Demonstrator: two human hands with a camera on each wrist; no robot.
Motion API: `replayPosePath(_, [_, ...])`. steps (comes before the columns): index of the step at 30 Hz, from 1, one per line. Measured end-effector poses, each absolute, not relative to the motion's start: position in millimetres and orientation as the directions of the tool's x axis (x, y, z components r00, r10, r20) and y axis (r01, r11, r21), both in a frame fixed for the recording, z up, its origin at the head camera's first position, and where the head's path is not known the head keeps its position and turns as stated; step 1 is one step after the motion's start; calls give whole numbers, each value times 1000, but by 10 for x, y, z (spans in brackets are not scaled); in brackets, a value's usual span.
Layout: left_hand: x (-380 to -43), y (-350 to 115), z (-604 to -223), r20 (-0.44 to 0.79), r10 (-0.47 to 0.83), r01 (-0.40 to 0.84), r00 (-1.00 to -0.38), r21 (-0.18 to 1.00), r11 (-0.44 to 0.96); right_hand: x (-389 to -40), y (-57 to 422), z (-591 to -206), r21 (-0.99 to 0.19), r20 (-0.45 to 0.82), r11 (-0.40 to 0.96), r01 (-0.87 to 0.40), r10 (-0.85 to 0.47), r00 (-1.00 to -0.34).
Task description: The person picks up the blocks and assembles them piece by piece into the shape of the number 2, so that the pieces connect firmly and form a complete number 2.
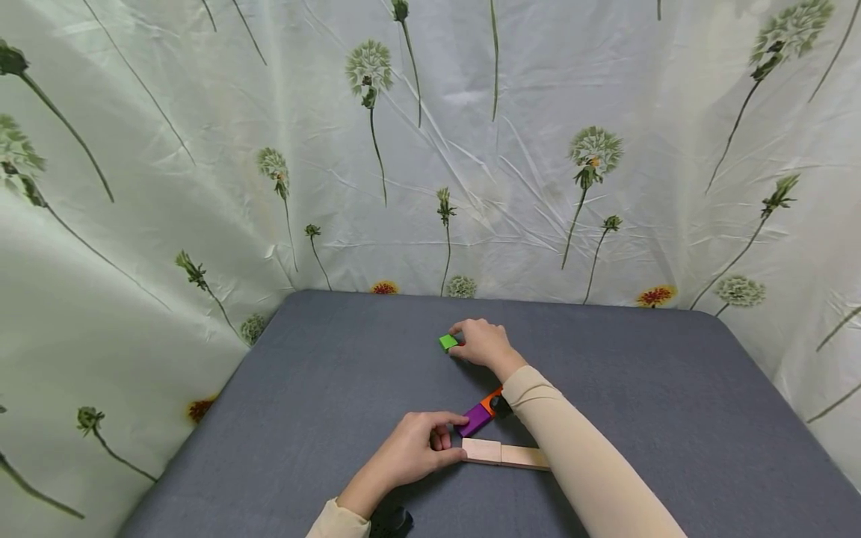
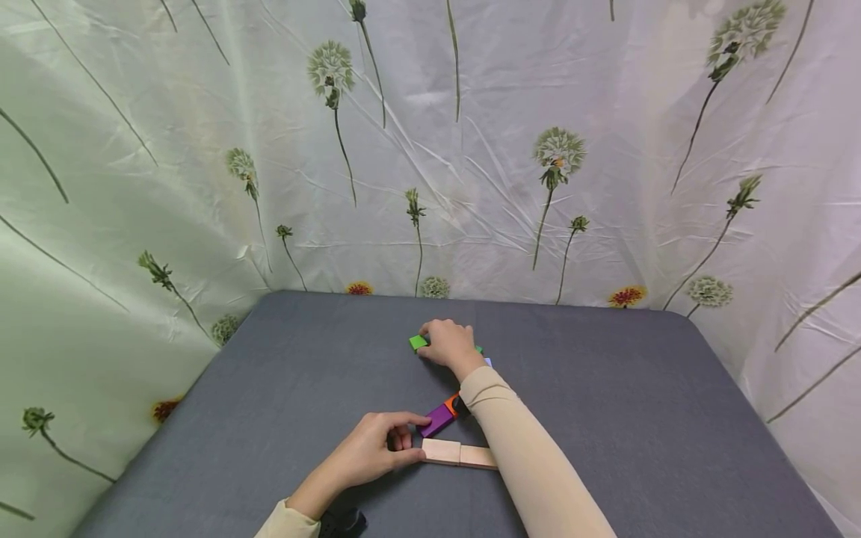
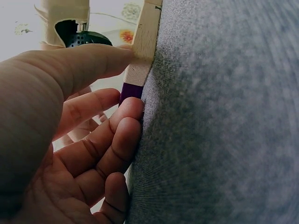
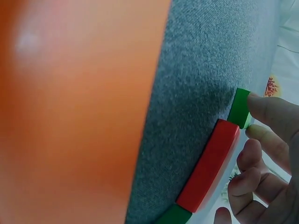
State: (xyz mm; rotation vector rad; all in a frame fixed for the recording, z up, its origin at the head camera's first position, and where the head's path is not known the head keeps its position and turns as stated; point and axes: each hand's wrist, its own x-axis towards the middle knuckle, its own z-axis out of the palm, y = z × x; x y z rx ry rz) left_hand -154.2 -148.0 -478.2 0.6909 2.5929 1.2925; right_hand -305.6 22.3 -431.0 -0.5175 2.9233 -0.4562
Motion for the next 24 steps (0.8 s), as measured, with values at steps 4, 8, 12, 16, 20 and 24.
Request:
replayPosePath(4, [-1543,-1479,-4787,57,475,332,-878,788,519,-3059,199,-4335,-317,-74,897,-309,-349,-934])
replayPosePath(8, [-1541,-1482,-4786,52,476,327,-878,791,517,-3065,175,-4365,-320,-64,894,-313,-350,-935])
replayPosePath(12, [-1540,-1484,-4785,53,477,328,-877,791,516,-3064,166,-4378,-321,-68,894,-313,-351,-934])
replayPosePath(16, [-1547,-1483,-4788,58,479,337,-876,785,520,-3047,164,-4365,-317,-69,892,-321,-359,-931])
replayPosePath(20, [-1557,-1480,-4795,45,475,328,-879,780,533,-3033,170,-4359,-305,-69,890,-339,-376,-924])
replayPosePath(24, [-1557,-1479,-4792,40,472,324,-881,778,538,-3011,188,-4352,-303,-67,886,-351,-387,-920])
